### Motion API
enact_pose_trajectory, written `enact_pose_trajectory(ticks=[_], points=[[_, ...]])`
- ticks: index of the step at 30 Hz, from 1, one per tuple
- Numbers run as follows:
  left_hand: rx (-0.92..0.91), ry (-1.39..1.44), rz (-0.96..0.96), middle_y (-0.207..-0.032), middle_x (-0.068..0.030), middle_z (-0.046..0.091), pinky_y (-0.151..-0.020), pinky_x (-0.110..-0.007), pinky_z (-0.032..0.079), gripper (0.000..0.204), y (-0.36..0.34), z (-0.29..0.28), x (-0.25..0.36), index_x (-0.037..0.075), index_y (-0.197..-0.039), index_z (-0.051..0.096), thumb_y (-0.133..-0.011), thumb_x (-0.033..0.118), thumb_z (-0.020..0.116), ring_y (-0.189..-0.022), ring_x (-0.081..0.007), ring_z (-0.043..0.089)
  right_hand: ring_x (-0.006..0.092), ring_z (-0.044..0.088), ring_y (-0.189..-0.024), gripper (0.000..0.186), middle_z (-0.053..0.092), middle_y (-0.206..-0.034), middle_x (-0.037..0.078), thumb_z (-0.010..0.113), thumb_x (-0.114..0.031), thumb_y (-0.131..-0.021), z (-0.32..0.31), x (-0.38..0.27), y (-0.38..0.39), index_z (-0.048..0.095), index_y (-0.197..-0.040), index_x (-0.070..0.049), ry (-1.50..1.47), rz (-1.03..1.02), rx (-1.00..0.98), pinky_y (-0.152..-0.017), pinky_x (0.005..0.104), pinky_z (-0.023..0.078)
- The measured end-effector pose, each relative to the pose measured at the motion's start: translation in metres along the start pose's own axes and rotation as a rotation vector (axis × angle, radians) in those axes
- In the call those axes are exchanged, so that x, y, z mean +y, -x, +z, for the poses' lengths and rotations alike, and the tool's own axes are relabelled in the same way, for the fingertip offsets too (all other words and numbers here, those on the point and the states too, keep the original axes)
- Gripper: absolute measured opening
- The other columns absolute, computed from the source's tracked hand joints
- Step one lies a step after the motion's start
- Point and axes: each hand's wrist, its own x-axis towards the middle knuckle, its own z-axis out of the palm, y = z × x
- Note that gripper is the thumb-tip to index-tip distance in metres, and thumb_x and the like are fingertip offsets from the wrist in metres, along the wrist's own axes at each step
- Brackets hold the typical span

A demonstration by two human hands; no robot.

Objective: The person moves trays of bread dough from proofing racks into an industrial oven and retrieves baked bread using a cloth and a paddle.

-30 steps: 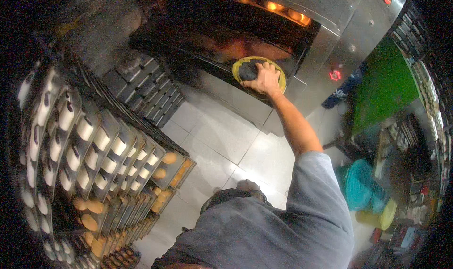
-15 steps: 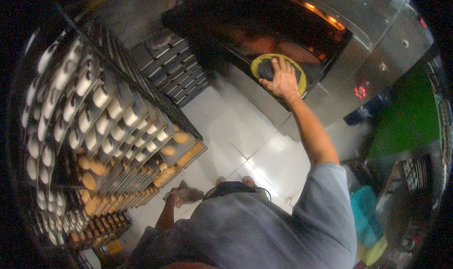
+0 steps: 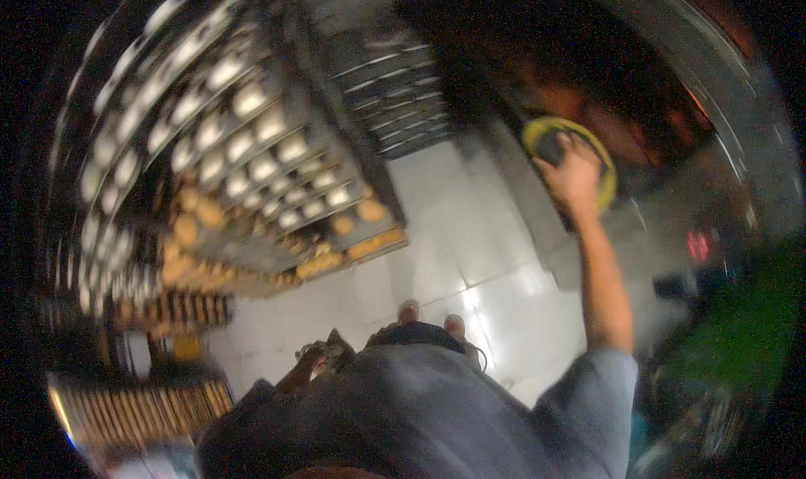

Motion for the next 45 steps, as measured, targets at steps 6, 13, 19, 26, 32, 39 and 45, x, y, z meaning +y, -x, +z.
enact_pose_trajectory(ticks=[6, 13, 19, 26, 32, 39, 45], points=[[0.260, 0.195, -0.065, -0.068, -0.0075, 0.064, -0.066, -0.036, 0.048, 0.032, 0.047, 0.018, 0.052, 0.006, -0.088, 0.069, -0.085, 0.037, 0.062, -0.066, -0.0193, 0.064, 0.0349, 0.045, -0.125, 0.054, 0.049, -0.136, 0.015, 0.069, -0.015, -0.077, 0.006, 0.025, 0.014, 0.055, -0.129, -0.007, 0.058, -0.099, -0.006, -0.105, 0.0409, 0.037], [0.166, 1.209, 0.172, -0.061, -0.0095, 0.056, -0.058, -0.033, 0.043, 0.062, -0.003, 0.149, -0.013, -0.002, -0.083, 0.063, -0.081, 0.059, 0.054, -0.052, -0.0164, 0.053, 0.0385, 0.045, -0.123, 0.061, 0.050, -0.133, 0.022, 0.072, -0.019, -0.074, 0.026, 0.022, 0.010, 0.052, -0.129, -0.001, -0.050, -0.191, 0.037, -0.103, 0.0432, 0.038], [0.001, 0.872, -0.231, -0.065, -0.0099, 0.059, -0.058, -0.032, 0.044, 0.057, 0.040, 0.044, 0.060, 0.006, -0.081, 0.065, -0.077, 0.063, 0.060, -0.052, -0.0178, 0.052, 0.0439, 0.039, -0.126, 0.080, 0.042, -0.138, 0.026, 0.076, -0.033, -0.071, 0.007, 0.033, 0.007, 0.042, -0.137, -0.002, 0.103, -0.125, -0.038, -0.107, 0.0467, 0.032], [0.086, 0.853, -0.182, -0.115, -0.0085, 0.064, -0.093, -0.042, 0.041, 0.069, -0.010, 0.127, -0.016, 0.005, -0.118, 0.060, -0.078, 0.061, 0.057, -0.108, -0.0217, 0.059, 0.0445, 0.039, -0.125, 0.079, 0.041, -0.137, 0.026, 0.073, -0.032, -0.073, 0.044, 0.035, -0.009, 0.040, -0.141, -0.010, 0.199, -0.184, -0.072, -0.106, 0.0490, 0.032], [0.072, 0.726, -0.251, -0.106, -0.0078, 0.068, -0.099, -0.059, 0.027, 0.063, 0.056, 0.067, -0.007, 0.014, -0.112, 0.066, -0.075, 0.064, 0.057, -0.106, -0.0244, 0.061, 0.0433, 0.042, -0.123, 0.074, 0.043, -0.136, 0.026, 0.069, -0.028, -0.075, 0.053, 0.065, -0.002, 0.042, -0.140, -0.008, 0.227, -0.196, -0.062, -0.105, 0.0491, 0.032], [0.210, 1.125, -0.198, -0.097, -0.0050, 0.070, -0.098, -0.058, 0.026, 0.061, 0.064, 0.144, -0.037, 0.019, -0.097, 0.072, -0.074, 0.072, 0.054, -0.105, -0.0275, 0.061, 0.0452, 0.041, -0.122, 0.079, 0.041, -0.139, 0.023, 0.074, -0.028, -0.072, 0.031, 0.031, -0.006, 0.040, -0.140, -0.010, 0.154, -0.266, -0.124, -0.103, 0.0482, 0.036], [0.105, 0.895, -0.267, -0.088, -0.0064, 0.068, -0.083, -0.047, 0.037, 0.059, 0.070, 0.087, -0.054, 0.012, -0.102, 0.068, -0.078, 0.064, 0.056, -0.091, -0.0257, 0.061, 0.0392, 0.046, -0.121, 0.066, 0.046, -0.135, 0.021, 0.069, -0.020, -0.076, -0.007, 0.019, 0.043, 0.045, -0.136, -0.006, 0.122, -0.318, -0.013, -0.103, 0.0458, 0.037]])
